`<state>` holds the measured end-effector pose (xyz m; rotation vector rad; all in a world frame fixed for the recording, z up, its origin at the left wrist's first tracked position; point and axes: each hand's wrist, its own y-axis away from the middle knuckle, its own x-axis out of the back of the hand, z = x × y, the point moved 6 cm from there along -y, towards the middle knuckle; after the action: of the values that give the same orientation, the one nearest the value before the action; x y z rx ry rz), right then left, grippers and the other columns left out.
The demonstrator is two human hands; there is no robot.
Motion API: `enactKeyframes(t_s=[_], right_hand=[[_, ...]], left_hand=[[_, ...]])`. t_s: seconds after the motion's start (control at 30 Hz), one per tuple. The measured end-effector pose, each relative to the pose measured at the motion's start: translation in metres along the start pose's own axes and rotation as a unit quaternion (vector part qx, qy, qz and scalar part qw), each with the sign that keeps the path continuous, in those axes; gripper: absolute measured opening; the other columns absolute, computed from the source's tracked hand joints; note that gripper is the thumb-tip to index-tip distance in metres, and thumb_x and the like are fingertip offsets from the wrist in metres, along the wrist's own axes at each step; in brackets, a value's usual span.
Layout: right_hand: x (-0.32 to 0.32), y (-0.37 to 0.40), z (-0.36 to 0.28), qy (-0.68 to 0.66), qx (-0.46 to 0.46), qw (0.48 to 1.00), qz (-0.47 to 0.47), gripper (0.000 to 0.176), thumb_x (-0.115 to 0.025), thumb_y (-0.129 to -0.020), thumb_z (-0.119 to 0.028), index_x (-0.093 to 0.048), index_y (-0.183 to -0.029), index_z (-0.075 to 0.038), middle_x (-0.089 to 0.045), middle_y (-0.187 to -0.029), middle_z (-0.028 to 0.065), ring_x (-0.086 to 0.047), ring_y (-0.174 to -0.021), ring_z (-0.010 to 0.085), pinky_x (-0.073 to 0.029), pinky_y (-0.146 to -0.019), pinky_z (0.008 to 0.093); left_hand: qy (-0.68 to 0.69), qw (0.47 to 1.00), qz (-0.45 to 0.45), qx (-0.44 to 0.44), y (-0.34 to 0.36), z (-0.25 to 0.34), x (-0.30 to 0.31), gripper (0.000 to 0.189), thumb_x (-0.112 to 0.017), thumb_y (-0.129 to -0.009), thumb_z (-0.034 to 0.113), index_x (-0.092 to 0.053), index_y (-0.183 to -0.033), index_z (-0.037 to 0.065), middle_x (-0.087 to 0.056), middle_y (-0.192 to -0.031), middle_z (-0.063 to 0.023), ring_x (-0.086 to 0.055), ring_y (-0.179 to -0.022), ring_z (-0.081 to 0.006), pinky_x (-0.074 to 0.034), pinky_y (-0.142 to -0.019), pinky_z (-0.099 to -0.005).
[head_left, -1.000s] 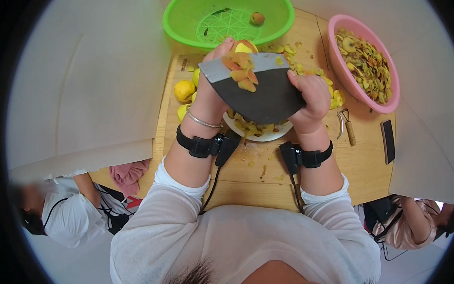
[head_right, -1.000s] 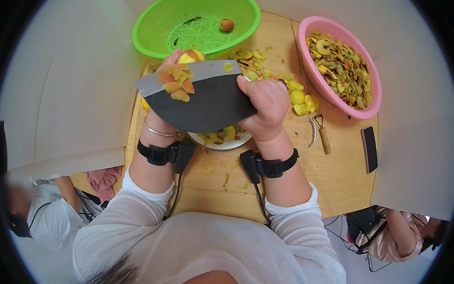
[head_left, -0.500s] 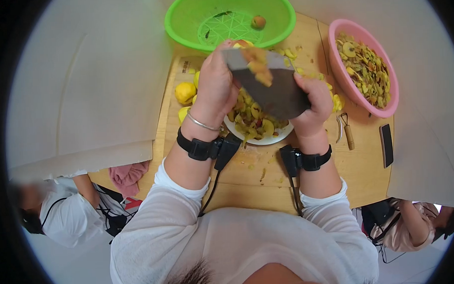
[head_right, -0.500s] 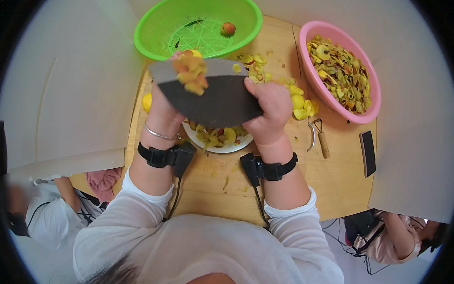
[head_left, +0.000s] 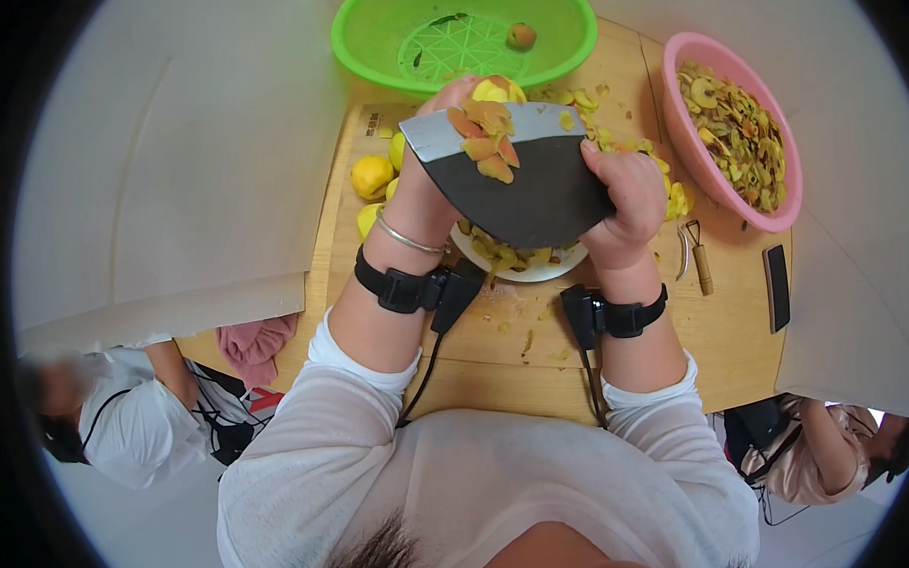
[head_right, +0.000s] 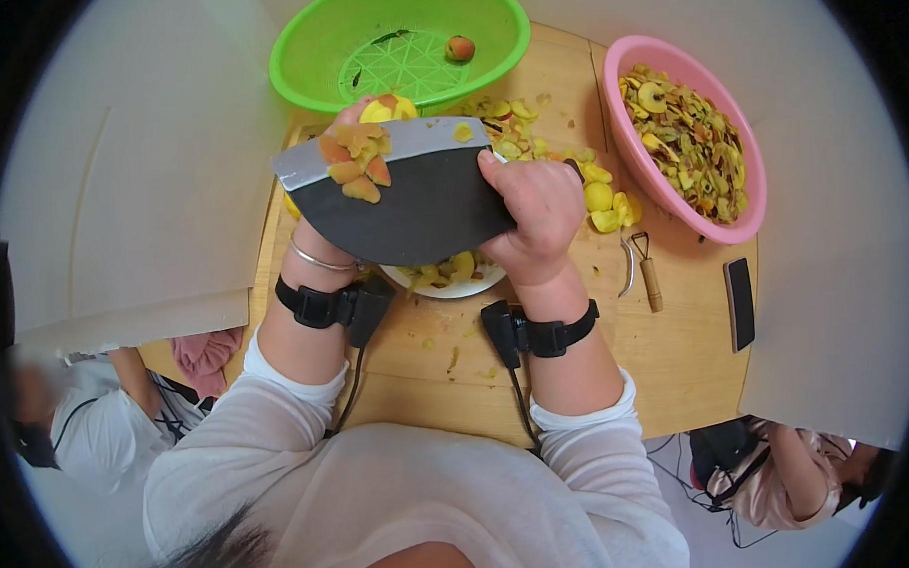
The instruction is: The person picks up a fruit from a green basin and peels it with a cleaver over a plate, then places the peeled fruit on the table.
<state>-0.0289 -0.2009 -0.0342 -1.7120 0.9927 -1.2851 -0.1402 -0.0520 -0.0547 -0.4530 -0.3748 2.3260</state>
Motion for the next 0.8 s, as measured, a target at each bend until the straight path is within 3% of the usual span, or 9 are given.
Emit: enactKeyframes(t_s=[0.07,0.2,0.27,0.3,0.37,0.6,0.63,0.67,0.8], right_hand=[[0.000,0.000,0.003,-0.009,0.012,1.000,0.016,0.031,-0.075,-0.063,-0.014,-0.069,-0.092,-0.009,-0.061,-0.068,0.0047,-0.056,-0.060,0.0231,-0.039,-0.056,0.0336],[0.001,0.000,0.005,-0.007,0.012,1.000,0.022,0.030,-0.075,-0.063,-0.013,-0.069,-0.092,-0.009,-0.061,-0.068,0.0044,-0.057,-0.060,0.0228,-0.039,-0.056,0.0335],[0.002,-0.002,0.003,-0.017,0.019,1.000,0.012,0.029,-0.075,-0.063,-0.013,-0.068,-0.091,-0.010,-0.061,-0.068,0.0041,-0.057,-0.060,0.0226,-0.039,-0.056,0.0333],[0.002,-0.002,0.003,-0.017,0.018,1.000,0.012,0.029,-0.075,-0.063,-0.013,-0.068,-0.091,-0.010,-0.061,-0.068,0.0041,-0.057,-0.060,0.0226,-0.039,-0.056,0.0333],[0.001,-0.001,0.001,-0.021,0.029,0.999,0.017,0.029,-0.076,-0.064,-0.014,-0.068,-0.092,-0.010,-0.061,-0.068,0.0039,-0.057,-0.060,0.0225,-0.039,-0.056,0.0330],[0.001,-0.001,0.003,-0.017,0.014,1.000,0.003,0.029,-0.077,-0.064,-0.014,-0.068,-0.092,-0.010,-0.061,-0.067,0.0041,-0.057,-0.060,0.0225,-0.040,-0.056,0.0333],[0.000,-0.001,0.004,-0.026,0.016,0.999,0.009,0.029,-0.077,-0.064,-0.013,-0.068,-0.091,-0.010,-0.060,-0.067,0.0041,-0.056,-0.059,0.0227,-0.040,-0.056,0.0333],[0.001,-0.001,0.004,-0.034,0.018,0.999,0.016,0.028,-0.076,-0.063,-0.013,-0.068,-0.090,-0.009,-0.060,-0.066,0.0041,-0.056,-0.059,0.0228,-0.040,-0.055,0.0334],[0.002,-0.002,0.006,-0.013,0.005,1.000,0.008,0.027,-0.076,-0.063,-0.010,-0.067,-0.088,-0.009,-0.060,-0.066,0.0044,-0.056,-0.058,0.0232,-0.040,-0.055,0.0333]], left_hand=[[0.235,0.967,0.006,0.096,-0.001,-0.012,-0.003,0.027,-0.042,-0.101,0.021,-0.056,-0.114,0.002,-0.062,-0.104,-0.0058,-0.061,-0.094,-0.0150,-0.050,-0.083,-0.0276],[0.291,0.951,0.003,0.107,-0.002,-0.007,-0.007,0.027,-0.043,-0.101,0.022,-0.057,-0.111,0.002,-0.063,-0.103,-0.0056,-0.061,-0.092,-0.0156,-0.050,-0.082,-0.0279],[0.095,0.993,0.047,0.058,-0.003,-0.001,0.000,0.024,-0.046,-0.100,0.020,-0.057,-0.110,0.002,-0.063,-0.102,-0.0061,-0.061,-0.089,-0.0155,-0.050,-0.081,-0.0282],[0.094,0.993,0.047,0.059,-0.002,-0.001,0.001,0.024,-0.046,-0.100,0.020,-0.057,-0.110,0.002,-0.063,-0.102,-0.0061,-0.061,-0.089,-0.0155,-0.050,-0.081,-0.0282],[-0.158,0.986,0.001,-0.058,-0.002,0.012,-0.002,0.023,-0.047,-0.100,0.019,-0.056,-0.112,0.001,-0.063,-0.102,-0.0076,-0.061,-0.090,-0.0157,-0.050,-0.082,-0.0285],[-0.196,0.975,-0.014,-0.102,-0.003,0.011,-0.001,0.026,-0.050,-0.099,0.020,-0.055,-0.115,0.001,-0.064,-0.105,-0.0089,-0.061,-0.094,-0.0174,-0.050,-0.083,-0.0293],[-0.033,0.999,0.026,-0.009,-0.005,0.002,0.002,0.027,-0.050,-0.098,0.022,-0.056,-0.113,0.001,-0.063,-0.104,-0.0087,-0.062,-0.093,-0.0176,-0.051,-0.082,-0.0297],[0.131,0.986,0.064,0.083,-0.005,-0.008,0.003,0.028,-0.051,-0.098,0.024,-0.056,-0.112,0.000,-0.063,-0.103,-0.0085,-0.062,-0.092,-0.0177,-0.051,-0.081,-0.0302],[0.134,0.987,0.036,0.082,-0.008,0.003,-0.002,0.029,-0.051,-0.097,0.027,-0.057,-0.108,0.000,-0.063,-0.100,-0.0093,-0.063,-0.089,-0.0180,-0.052,-0.079,-0.0309]])
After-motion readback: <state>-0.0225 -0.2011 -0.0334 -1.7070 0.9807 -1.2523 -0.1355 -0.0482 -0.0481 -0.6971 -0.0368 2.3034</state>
